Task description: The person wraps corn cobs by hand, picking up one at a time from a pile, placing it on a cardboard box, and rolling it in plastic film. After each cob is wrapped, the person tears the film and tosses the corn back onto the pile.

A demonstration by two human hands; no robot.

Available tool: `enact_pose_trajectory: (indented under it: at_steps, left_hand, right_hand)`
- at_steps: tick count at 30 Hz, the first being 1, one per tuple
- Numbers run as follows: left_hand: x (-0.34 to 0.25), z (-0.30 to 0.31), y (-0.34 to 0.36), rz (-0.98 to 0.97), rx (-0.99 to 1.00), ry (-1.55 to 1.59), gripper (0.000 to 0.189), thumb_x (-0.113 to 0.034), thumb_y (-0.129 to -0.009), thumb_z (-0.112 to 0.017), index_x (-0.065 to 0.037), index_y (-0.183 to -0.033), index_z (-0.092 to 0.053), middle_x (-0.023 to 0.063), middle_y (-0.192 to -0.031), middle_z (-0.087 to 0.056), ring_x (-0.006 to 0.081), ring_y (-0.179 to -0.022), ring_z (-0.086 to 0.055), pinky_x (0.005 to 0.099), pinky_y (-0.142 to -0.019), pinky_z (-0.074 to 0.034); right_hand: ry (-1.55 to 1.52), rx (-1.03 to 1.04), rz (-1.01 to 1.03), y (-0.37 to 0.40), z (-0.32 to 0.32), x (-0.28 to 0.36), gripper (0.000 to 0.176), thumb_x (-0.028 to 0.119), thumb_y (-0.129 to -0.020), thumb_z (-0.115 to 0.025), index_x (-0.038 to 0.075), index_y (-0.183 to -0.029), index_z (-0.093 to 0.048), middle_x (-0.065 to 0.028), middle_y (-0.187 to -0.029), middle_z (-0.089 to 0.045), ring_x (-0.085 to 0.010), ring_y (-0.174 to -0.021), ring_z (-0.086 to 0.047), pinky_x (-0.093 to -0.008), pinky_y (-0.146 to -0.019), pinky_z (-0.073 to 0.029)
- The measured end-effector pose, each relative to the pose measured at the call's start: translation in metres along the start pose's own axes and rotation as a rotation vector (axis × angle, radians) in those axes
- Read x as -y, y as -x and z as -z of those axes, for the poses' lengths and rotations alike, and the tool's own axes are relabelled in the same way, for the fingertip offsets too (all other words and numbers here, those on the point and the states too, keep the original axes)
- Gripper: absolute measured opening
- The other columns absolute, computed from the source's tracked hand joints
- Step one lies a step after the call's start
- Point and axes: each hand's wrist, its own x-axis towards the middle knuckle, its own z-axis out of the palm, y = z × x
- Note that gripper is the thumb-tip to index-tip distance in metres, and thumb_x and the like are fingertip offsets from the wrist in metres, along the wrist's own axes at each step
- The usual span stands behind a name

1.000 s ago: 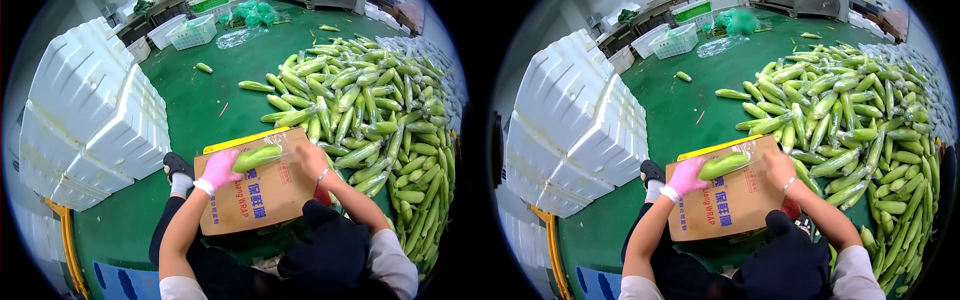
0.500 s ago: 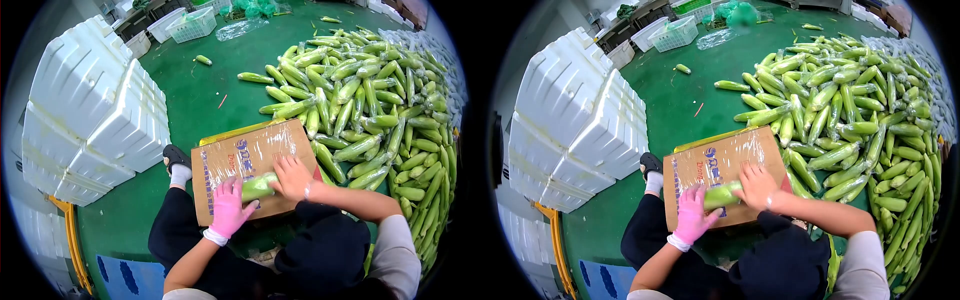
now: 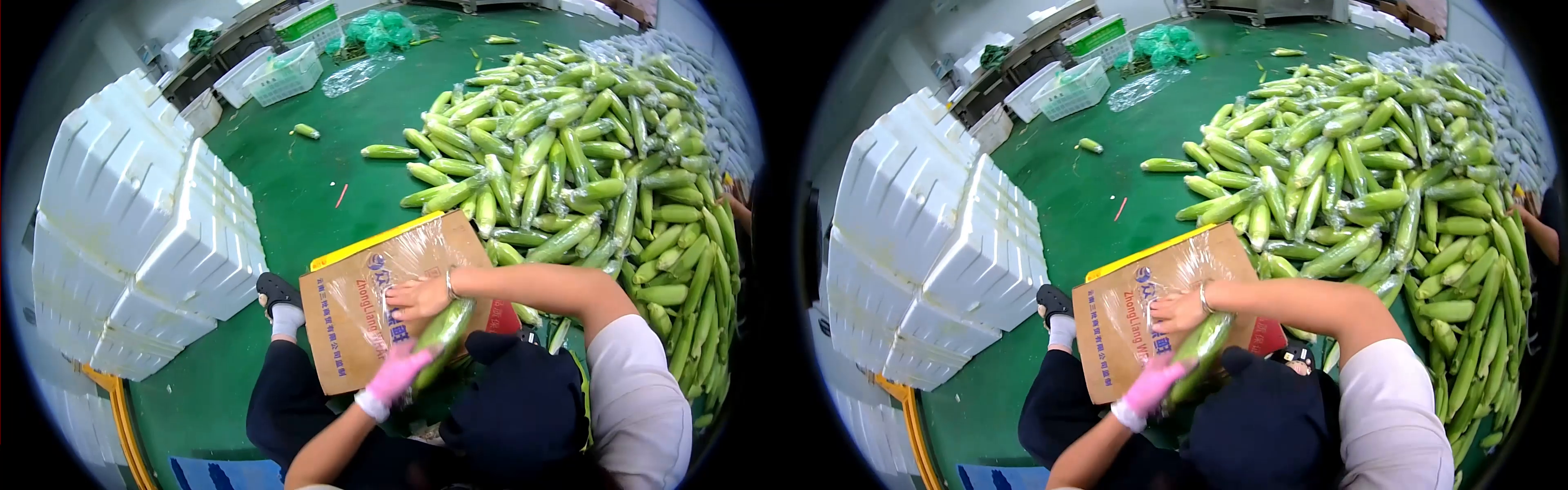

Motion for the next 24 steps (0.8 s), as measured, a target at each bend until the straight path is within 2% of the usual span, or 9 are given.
enact_pose_trajectory:
  at_steps: [2,5,7,9,11,14,17,21,24]
  left_hand:
    - [-0.014,-0.058,0.07,0.136,0.074,0.604,0.058,-0.042,-0.096,-0.059,0.001,-0.135,-0.05,0.0073,-0.126,-0.061,0.0177,-0.104,-0.061,0.0321,-0.088,-0.05]
    - [0.062,-0.108,0.105,0.247,0.282,0.625,0.052,-0.036,-0.099,-0.056,0.0,-0.135,-0.051,0.0052,-0.128,-0.059,0.0137,-0.107,-0.058,0.0289,-0.094,-0.046]
    - [0.081,-0.095,0.109,0.482,0.378,0.703,0.053,-0.036,-0.096,-0.06,0.0,-0.133,-0.053,0.0056,-0.124,-0.061,0.0126,-0.106,-0.058,0.028,-0.095,-0.045]
    - [0.075,-0.065,0.11,0.196,0.388,0.066,0.053,-0.033,-0.088,-0.071,0.002,-0.126,-0.058,0.0062,-0.111,-0.065,0.0114,-0.101,-0.058,0.0271,-0.092,-0.046]
    - [0.039,-0.044,0.107,0.187,0.146,0.013,0.052,-0.024,-0.078,-0.082,0.004,-0.116,-0.061,0.0079,-0.099,-0.067,0.0118,-0.089,-0.061,0.0274,-0.079,-0.05]
    - [-0.043,-0.046,0.073,-0.412,-0.298,-0.133,0.044,-0.011,-0.077,-0.075,0.006,-0.115,-0.06,0.0088,-0.098,-0.065,0.0192,-0.093,-0.06,0.0335,-0.089,-0.048]
    - [-0.116,-0.081,0.019,-0.772,-0.625,0.06,0.005,-0.003,-0.089,-0.057,-0.001,-0.085,-0.056,0.0055,-0.087,-0.056,0.0132,-0.079,-0.051,0.0279,-0.075,-0.043]
    - [-0.173,-0.126,-0.107,-1.256,-0.643,0.29,0.027,-0.011,-0.094,-0.058,0.003,-0.117,-0.054,0.0148,-0.11,-0.059,0.0205,-0.099,-0.059,0.0335,-0.088,-0.051]
    - [-0.228,-0.167,-0.203,-0.88,-0.388,0.29,0.051,-0.009,-0.091,-0.062,0.005,-0.136,-0.043,0.016,-0.126,-0.056,0.0193,-0.108,-0.058,0.0307,-0.095,-0.047]
  right_hand:
    - [-0.044,-0.127,-0.021,0.012,-0.021,0.006,0.077,0.061,-0.097,-0.034,0.008,-0.152,-0.029,-0.0162,-0.159,-0.026,-0.0276,-0.149,-0.019,-0.0473,-0.119,-0.018]
    - [0.032,-0.657,0.174,0.019,-0.058,0.004,0.057,0.046,-0.095,-0.052,0.004,-0.134,-0.053,-0.0157,-0.148,-0.044,-0.0289,-0.14,-0.036,-0.0449,-0.115,-0.026]
    - [-0.12,-0.56,0.161,0.049,-0.071,0.019,0.048,0.04,-0.098,-0.052,0.007,-0.132,-0.055,-0.0152,-0.141,-0.05,-0.0279,-0.132,-0.044,-0.0435,-0.111,-0.032]
    - [-0.517,-0.461,0.214,0.09,-0.096,0.031,0.033,0.029,-0.1,-0.053,0.01,-0.125,-0.061,-0.0133,-0.124,-0.059,-0.0256,-0.11,-0.057,-0.0402,-0.098,-0.043]
    - [-0.917,-0.564,0.145,0.132,-0.14,0.053,0.025,0.026,-0.099,-0.058,0.009,-0.117,-0.061,-0.0098,-0.101,-0.066,-0.0202,-0.081,-0.063,-0.0353,-0.078,-0.052]
    - [-1.523,-0.934,0.038,0.195,-0.108,0.095,0.026,0.024,-0.097,-0.062,0.009,-0.117,-0.055,-0.0074,-0.094,-0.066,-0.0167,-0.084,-0.064,-0.0342,-0.075,-0.052]
    - [-1.632,-1.074,-0.048,0.198,-0.11,0.054,0.028,0.023,-0.096,-0.062,0.005,-0.116,-0.053,-0.01,-0.099,-0.066,-0.0181,-0.082,-0.068,-0.0322,-0.069,-0.056]
    - [-1.907,-1.163,-0.387,0.214,-0.06,-0.016,0.052,0.051,-0.098,-0.051,0.0,-0.097,-0.062,-0.0092,-0.071,-0.064,-0.0182,-0.054,-0.063,-0.029,-0.052,-0.055]
    - [-2.301,-1.264,0.096,0.21,-0.035,-0.114,0.052,0.059,-0.099,-0.038,0.013,-0.118,-0.052,-0.0095,-0.091,-0.066,-0.0238,-0.068,-0.067,-0.0379,-0.063,-0.059]
